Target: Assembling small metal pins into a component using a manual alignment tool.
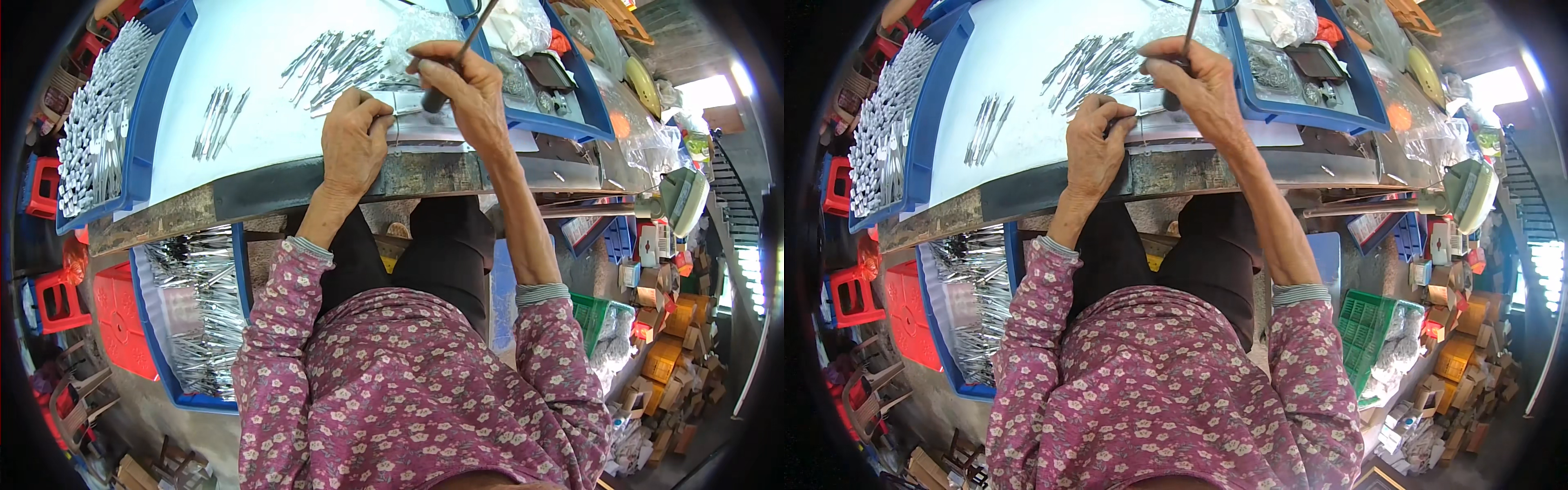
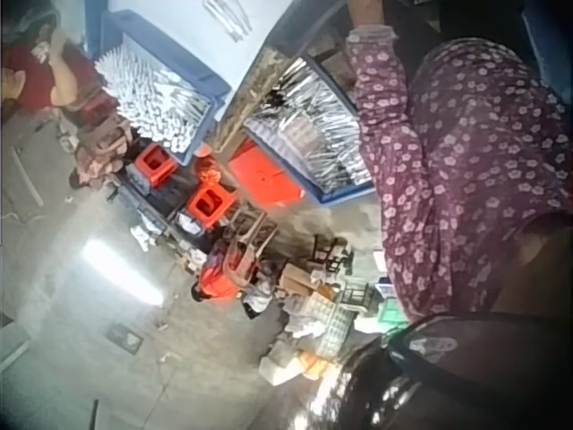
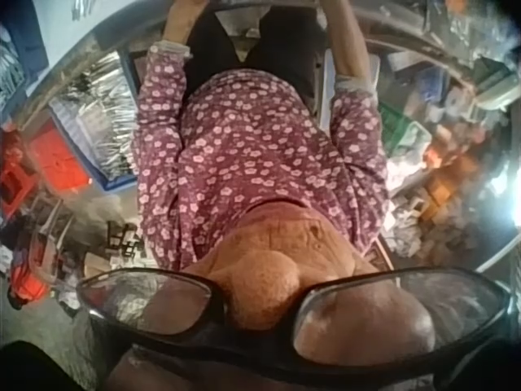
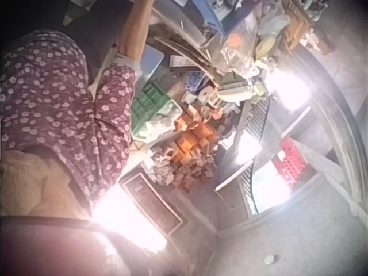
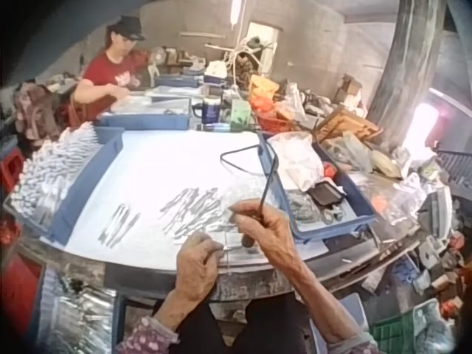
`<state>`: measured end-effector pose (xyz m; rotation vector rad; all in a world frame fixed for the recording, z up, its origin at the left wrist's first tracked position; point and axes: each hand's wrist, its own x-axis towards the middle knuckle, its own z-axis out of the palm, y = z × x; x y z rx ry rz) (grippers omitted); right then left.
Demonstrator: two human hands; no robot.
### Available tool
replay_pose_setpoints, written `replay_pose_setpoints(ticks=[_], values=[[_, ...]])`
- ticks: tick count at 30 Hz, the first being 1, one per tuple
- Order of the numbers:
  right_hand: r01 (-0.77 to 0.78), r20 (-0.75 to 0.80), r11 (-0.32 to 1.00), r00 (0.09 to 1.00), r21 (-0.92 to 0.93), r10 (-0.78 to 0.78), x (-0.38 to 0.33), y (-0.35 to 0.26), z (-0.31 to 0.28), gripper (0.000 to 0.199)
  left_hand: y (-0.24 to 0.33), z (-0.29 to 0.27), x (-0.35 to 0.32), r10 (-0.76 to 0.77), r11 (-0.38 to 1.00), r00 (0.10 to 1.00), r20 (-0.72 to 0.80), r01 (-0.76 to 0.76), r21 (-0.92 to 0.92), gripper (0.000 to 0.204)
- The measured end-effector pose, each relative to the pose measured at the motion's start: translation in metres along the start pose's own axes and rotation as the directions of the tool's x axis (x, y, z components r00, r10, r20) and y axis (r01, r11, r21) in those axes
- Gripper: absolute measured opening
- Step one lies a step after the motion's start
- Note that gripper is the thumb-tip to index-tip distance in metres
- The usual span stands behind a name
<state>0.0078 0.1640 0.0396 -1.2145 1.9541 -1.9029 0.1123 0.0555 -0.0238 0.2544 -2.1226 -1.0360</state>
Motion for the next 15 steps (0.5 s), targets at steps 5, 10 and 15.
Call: replay_pose_setpoints(ticks=[5, 10, 15], values=[[0.009, 0.064, 0.976, 0.998, -0.215, 0.004, -0.010, 0.004, 0.004, 0.020, -0.002, 0.002, -0.001, 0.033, 0.999, 0.999, -0.021, -0.034, -0.017, 0.007], [0.021, 0.105, 0.761, 0.993, -0.649, 0.062, -0.014, -0.016, -0.008, 0.022, -0.002, 0.001, -0.003, 0.055, 0.998, 0.998, -0.030, -0.055, -0.009, 0.007], [0.264, -0.024, 0.851, 0.951, -0.454, -0.308, -0.006, -0.059, 0.007, 0.018, -0.001, 0.000, -0.003, 0.050, 0.998, 0.997, -0.052, -0.053, -0.041, 0.004]])
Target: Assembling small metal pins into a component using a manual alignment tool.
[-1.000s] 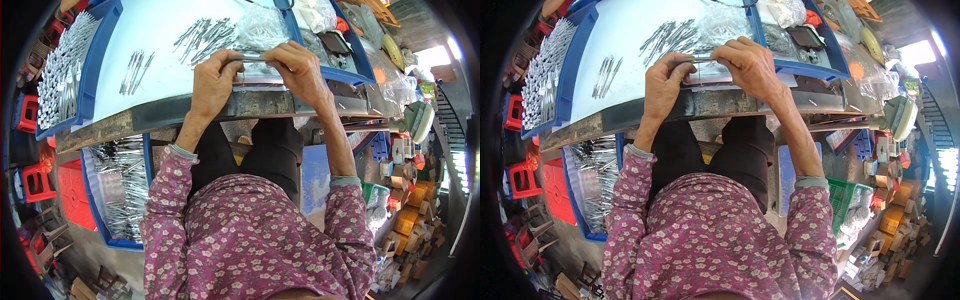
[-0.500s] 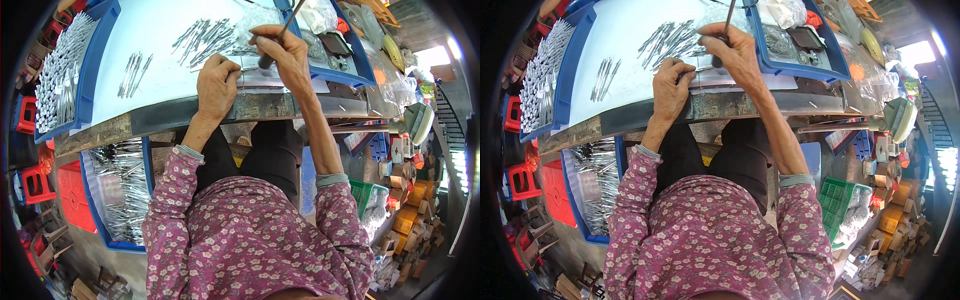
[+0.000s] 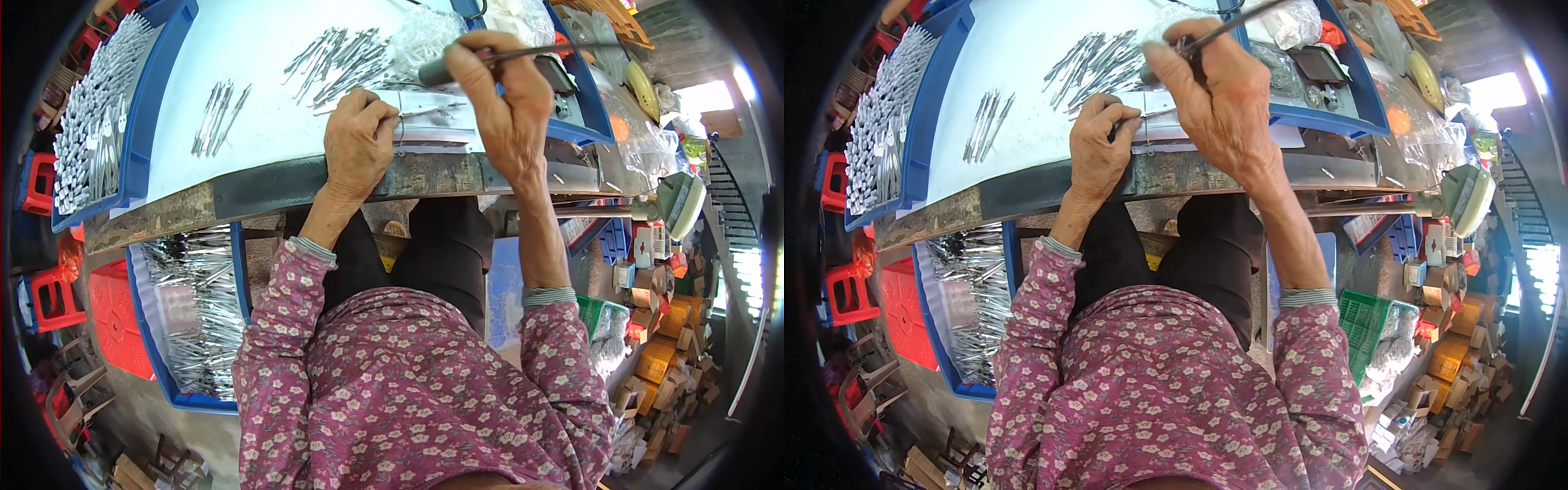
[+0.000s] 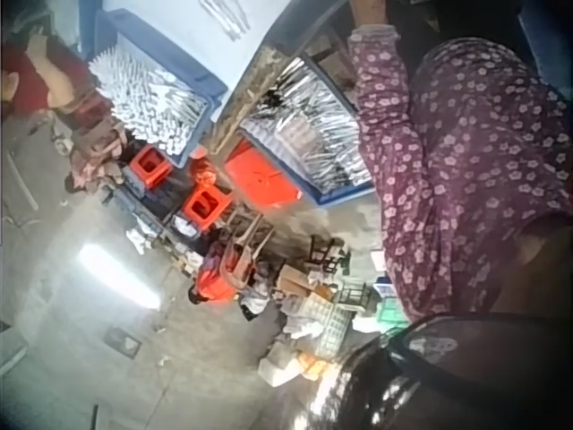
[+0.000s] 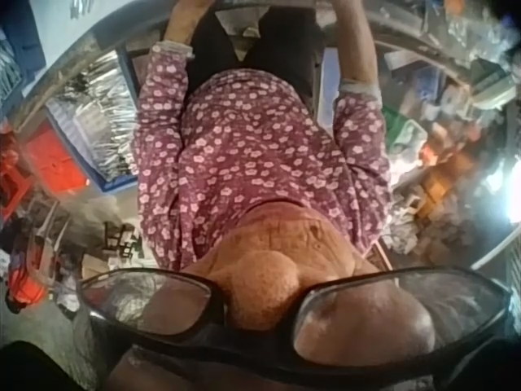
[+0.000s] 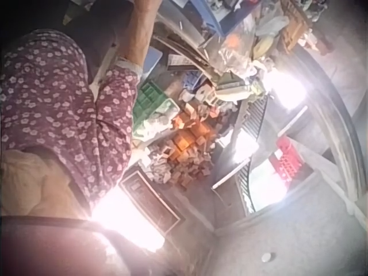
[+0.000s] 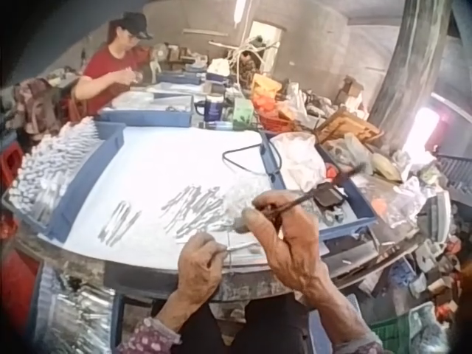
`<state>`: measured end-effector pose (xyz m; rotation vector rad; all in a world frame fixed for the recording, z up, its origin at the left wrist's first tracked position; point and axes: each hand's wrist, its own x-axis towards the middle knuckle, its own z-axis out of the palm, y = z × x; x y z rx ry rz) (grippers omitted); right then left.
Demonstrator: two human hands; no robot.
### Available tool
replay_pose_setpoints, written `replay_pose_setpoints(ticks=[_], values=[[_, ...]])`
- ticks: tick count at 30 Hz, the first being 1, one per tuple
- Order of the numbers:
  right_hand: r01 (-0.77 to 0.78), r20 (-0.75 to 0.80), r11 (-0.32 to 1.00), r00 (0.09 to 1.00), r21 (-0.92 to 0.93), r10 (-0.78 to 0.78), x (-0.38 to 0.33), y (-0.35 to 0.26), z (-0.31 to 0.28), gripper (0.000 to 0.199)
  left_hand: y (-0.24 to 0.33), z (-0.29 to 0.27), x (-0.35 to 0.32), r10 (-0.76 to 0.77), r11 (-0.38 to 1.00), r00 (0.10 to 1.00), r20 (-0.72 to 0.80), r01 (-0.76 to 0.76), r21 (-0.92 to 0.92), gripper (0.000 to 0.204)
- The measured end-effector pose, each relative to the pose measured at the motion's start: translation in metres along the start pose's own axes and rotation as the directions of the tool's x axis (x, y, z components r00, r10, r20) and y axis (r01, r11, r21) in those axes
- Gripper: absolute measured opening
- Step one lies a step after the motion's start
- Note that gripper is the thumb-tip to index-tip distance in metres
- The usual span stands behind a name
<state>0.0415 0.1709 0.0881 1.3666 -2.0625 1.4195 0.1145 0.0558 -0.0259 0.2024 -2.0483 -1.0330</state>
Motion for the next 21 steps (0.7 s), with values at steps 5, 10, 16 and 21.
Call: replay_pose_setpoints(ticks=[5, 10, 16, 21], values=[[-0.084, 0.188, 0.976, 0.975, -0.201, 0.122, -0.032, 0.045, 0.024, 0.020, -0.002, 0.004, 0.003, 0.045, 0.999, 0.999, -0.009, -0.045, 0.005, 0.002], [-0.183, 0.225, 0.961, 0.947, -0.209, 0.229, -0.029, 0.042, 0.004, 0.024, 0.001, 0.001, 0.002, 0.058, 0.997, 0.998, -0.001, -0.058, 0.046, 0.004], [-0.111, -0.152, 0.993, 0.982, 0.029, 0.115, -0.007, 0.021, -0.015, 0.018, 0.002, 0.000, 0.002, 0.019, 1.000, 1.000, 0.005, -0.019, 0.022, 0.002], [-0.156, 0.035, 0.961, 0.985, -0.230, 0.168, -0.036, 0.067, 0.013, 0.022, 0.004, 0.001, 0.004, 0.037, 0.998, 0.998, 0.053, -0.040, 0.056, 0.006]])
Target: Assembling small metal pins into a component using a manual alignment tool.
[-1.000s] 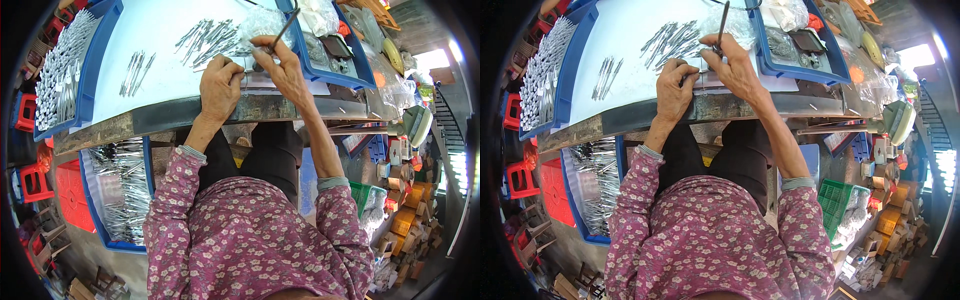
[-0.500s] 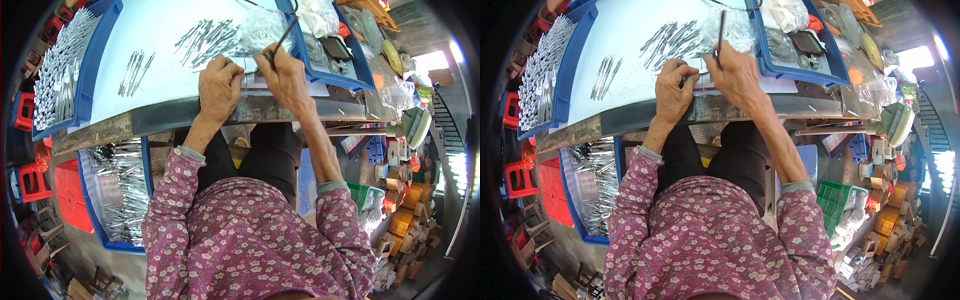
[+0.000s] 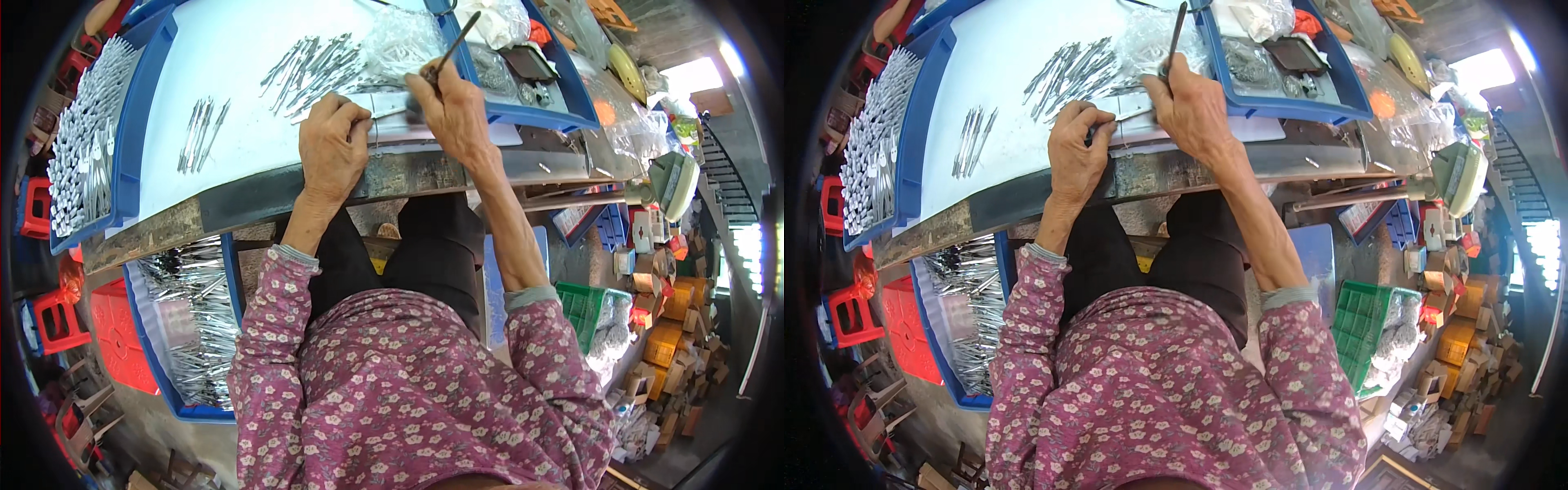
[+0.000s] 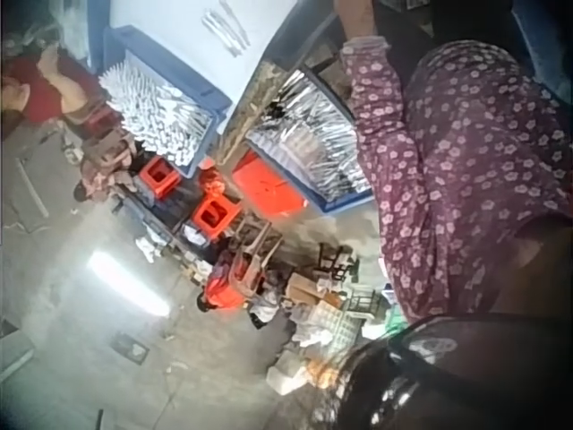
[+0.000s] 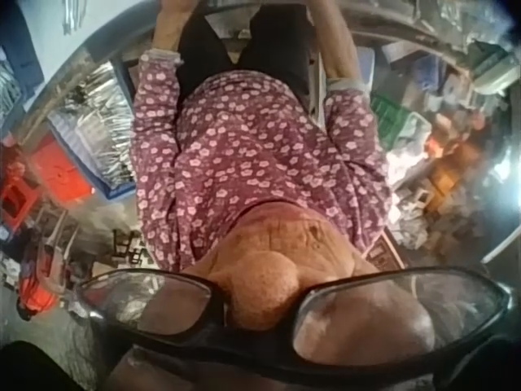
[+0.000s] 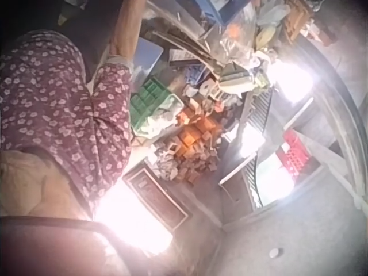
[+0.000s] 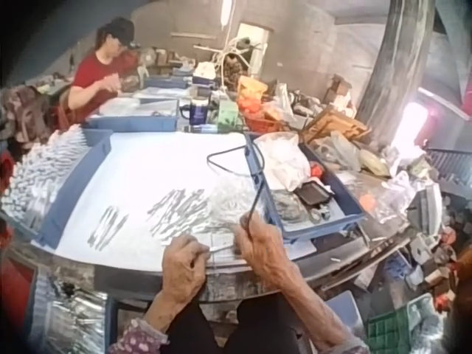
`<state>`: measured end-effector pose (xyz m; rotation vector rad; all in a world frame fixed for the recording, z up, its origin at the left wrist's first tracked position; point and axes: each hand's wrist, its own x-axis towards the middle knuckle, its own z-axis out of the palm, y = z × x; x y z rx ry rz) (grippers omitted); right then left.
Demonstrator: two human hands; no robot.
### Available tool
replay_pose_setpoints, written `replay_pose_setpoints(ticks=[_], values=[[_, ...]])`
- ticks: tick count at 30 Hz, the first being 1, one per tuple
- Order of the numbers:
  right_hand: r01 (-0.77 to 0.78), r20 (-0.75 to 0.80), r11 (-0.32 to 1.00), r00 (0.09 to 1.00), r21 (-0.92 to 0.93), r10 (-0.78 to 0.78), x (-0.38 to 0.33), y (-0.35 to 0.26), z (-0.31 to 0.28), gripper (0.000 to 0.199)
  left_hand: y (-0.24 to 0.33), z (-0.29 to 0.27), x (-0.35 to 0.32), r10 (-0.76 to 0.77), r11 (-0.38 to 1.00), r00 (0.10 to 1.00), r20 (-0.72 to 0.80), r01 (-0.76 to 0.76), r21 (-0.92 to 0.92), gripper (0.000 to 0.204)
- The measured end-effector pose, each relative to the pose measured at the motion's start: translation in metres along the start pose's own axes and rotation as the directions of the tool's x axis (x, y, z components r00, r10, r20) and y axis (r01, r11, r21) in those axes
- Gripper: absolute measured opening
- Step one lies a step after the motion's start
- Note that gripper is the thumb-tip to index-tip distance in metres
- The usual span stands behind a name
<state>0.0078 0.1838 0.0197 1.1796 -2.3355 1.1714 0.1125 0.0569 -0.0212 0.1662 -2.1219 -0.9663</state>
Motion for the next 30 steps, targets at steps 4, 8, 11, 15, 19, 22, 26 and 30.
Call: replay_pose_setpoints(ticks=[4, 8, 11, 15, 19, 22, 26, 30], values=[[-0.172, 0.069, 0.979, 0.984, 0.113, 0.165, 0.002, -0.003, -0.008, 0.028, -0.001, -0.002, 0.000, -0.006, 1.000, 1.000, -0.012, 0.006, 0.016, 0.006], [-0.154, 0.009, 0.970, 0.988, 0.188, 0.155, 0.011, -0.023, -0.021, 0.025, -0.002, -0.001, 0.000, -0.009, 1.000, 1.000, -0.025, 0.008, -0.010, 0.004], [-0.026, -0.172, 0.956, 0.982, 0.292, 0.079, 0.012, -0.045, -0.019, 0.023, -0.003, -0.001, -0.002, -0.014, 1.000, 0.999, -0.043, 0.013, -0.028, 0.003], [0.116, 0.045, 0.993, 0.992, 0.010, -0.116, -0.002, -0.029, 0.020, 0.026, -0.004, 0.002, 0.002, 0.014, 1.000, 0.998, -0.061, -0.014, -0.005, 0.003], [0.010, 0.080, 0.999, 0.997, 0.053, -0.015, -0.004, -0.026, 0.013, 0.027, -0.005, 0.001, -0.002, 0.001, 1.000, 0.999, -0.036, -0.001, -0.001, 0.002], [-0.220, 0.110, 0.934, 0.974, 0.283, 0.197, 0.000, -0.023, -0.002, 0.029, -0.003, -0.001, 0.000, 0.002, 1.000, 1.000, -0.012, -0.002, -0.007, 0.003], [-0.178, -0.031, 0.976, 0.983, 0.129, 0.183, 0.004, 0.007, -0.019, 0.027, 0.003, -0.003, 0.002, -0.046, 0.999, 0.998, 0.047, 0.045, 0.023, 0.008], [-0.186, -0.082, 0.980, 0.978, 0.073, 0.191, 0.008, 0.014, -0.028, 0.027, 0.002, 0.007, 0.007, 0.062, 0.987, 0.997, 0.044, -0.068, 0.144, 0.009]])
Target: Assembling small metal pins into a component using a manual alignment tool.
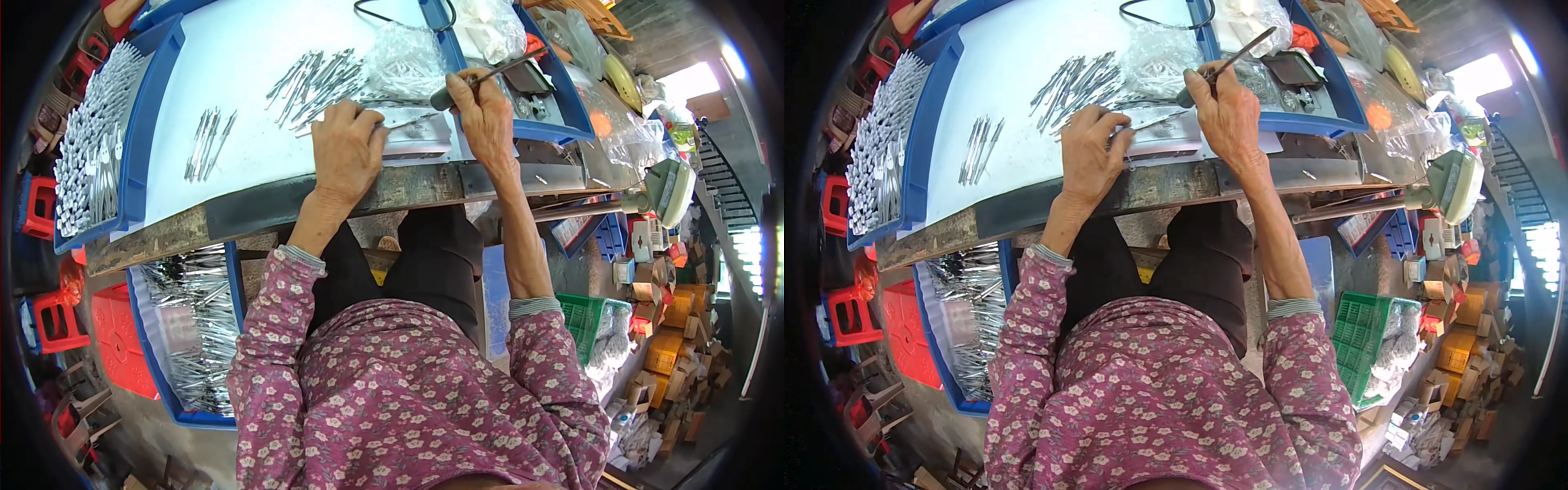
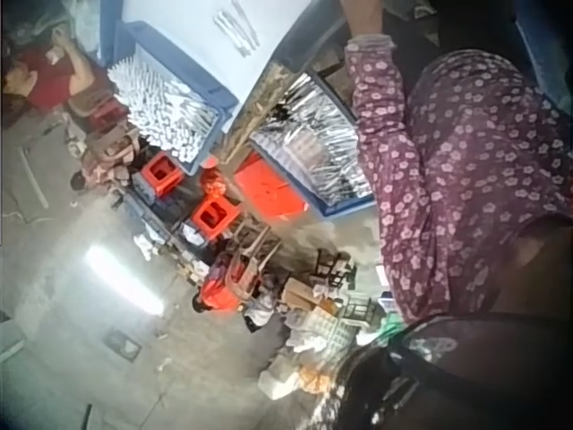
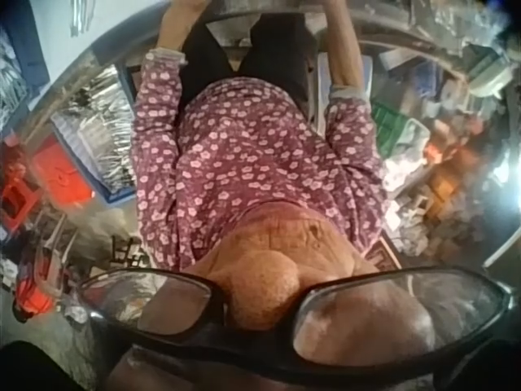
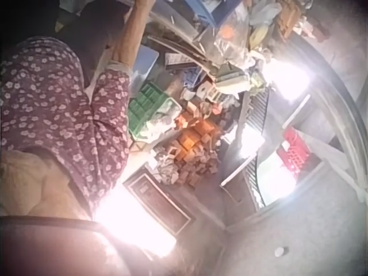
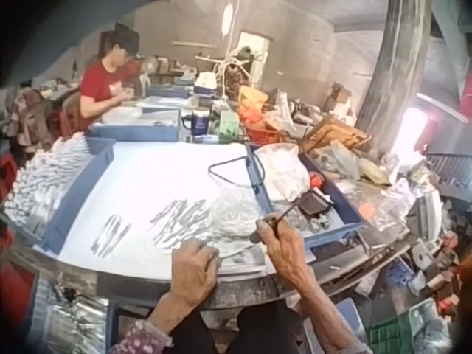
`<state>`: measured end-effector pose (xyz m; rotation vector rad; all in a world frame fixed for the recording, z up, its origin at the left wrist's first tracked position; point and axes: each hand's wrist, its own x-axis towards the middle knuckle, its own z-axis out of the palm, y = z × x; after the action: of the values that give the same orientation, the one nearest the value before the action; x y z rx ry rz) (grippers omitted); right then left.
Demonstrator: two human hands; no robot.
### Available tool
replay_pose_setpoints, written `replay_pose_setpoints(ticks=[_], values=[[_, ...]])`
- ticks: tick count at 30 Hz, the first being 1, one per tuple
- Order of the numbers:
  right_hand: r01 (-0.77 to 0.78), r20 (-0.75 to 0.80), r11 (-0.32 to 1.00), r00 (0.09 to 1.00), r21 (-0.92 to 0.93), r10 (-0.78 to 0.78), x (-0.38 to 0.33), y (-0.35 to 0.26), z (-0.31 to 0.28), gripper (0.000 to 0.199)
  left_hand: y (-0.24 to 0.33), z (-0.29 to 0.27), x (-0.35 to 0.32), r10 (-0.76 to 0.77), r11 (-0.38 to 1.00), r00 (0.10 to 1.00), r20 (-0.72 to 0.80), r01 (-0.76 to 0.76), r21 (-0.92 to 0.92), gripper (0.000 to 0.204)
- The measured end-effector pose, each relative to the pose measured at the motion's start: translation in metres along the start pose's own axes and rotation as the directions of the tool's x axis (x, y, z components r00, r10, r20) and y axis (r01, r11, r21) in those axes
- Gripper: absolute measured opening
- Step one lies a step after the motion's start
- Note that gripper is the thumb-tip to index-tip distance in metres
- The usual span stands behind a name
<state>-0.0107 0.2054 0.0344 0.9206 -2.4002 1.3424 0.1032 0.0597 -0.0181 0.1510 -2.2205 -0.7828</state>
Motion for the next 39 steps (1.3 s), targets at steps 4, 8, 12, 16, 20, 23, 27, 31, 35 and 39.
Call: replay_pose_setpoints(ticks=[4, 8, 12, 16, 20, 23, 27, 31, 35, 39], values=[[0.072, 0.041, 0.986, 0.997, -0.148, -0.067, 0.010, -0.006, -0.006, 0.027, 0.009, 0.006, 0.004, 0.079, 0.993, 0.996, 0.037, -0.082, 0.086, 0.010], [0.186, 0.122, 0.964, 0.979, -0.190, -0.165, 0.028, -0.001, -0.004, 0.021, 0.008, 0.008, 0.004, 0.088, 0.994, 0.996, 0.021, -0.090, 0.066, 0.008], [0.193, 0.104, 0.954, 0.979, -0.229, -0.174, 0.047, 0.013, 0.013, 0.015, 0.008, -0.001, 0.000, 0.053, 0.997, 0.996, -0.066, -0.056, -0.053, 0.008], [0.312, 0.245, 0.877, 0.941, -0.366, -0.233, 0.064, 0.022, 0.035, 0.015, 0.001, -0.026, -0.006, 0.023, 0.993, 0.985, -0.172, -0.043, -0.112, 0.007], [0.355, 0.383, 0.798, 0.908, -0.487, -0.170, 0.077, 0.044, 0.049, 0.015, -0.019, -0.053, -0.017, -0.067, 0.996, 0.976, -0.207, 0.053, -0.073, 0.008], [0.394, 0.515, 0.761, 0.852, -0.515, -0.093, 0.076, 0.041, 0.053, 0.013, -0.042, -0.073, -0.027, -0.130, 0.989, 0.965, -0.230, 0.143, 0.039, 0.006], [0.396, 0.560, 0.708, 0.828, -0.584, -0.001, 0.078, 0.035, 0.052, 0.016, -0.067, -0.088, -0.035, -0.202, 0.956, 0.942, -0.266, 0.249, 0.154, 0.005], [0.431, 0.595, 0.693, 0.804, -0.578, -0.004, 0.081, 0.037, 0.054, 0.015, -0.087, -0.097, -0.038, -0.220, 0.907, 0.931, -0.292, 0.306, 0.290, 0.006], [0.444, 0.603, 0.714, 0.797, -0.542, -0.038, 0.080, 0.039, 0.054, 0.013, -0.099, -0.099, -0.037, -0.248, 0.830, 0.929, -0.275, 0.350, 0.433, 0.007], [0.443, 0.589, 0.763, 0.802, -0.470, -0.102, 0.078, 0.042, 0.053, 0.010, -0.102, -0.095, -0.037, -0.292, 0.769, 0.935, -0.204, 0.356, 0.532, 0.007]])
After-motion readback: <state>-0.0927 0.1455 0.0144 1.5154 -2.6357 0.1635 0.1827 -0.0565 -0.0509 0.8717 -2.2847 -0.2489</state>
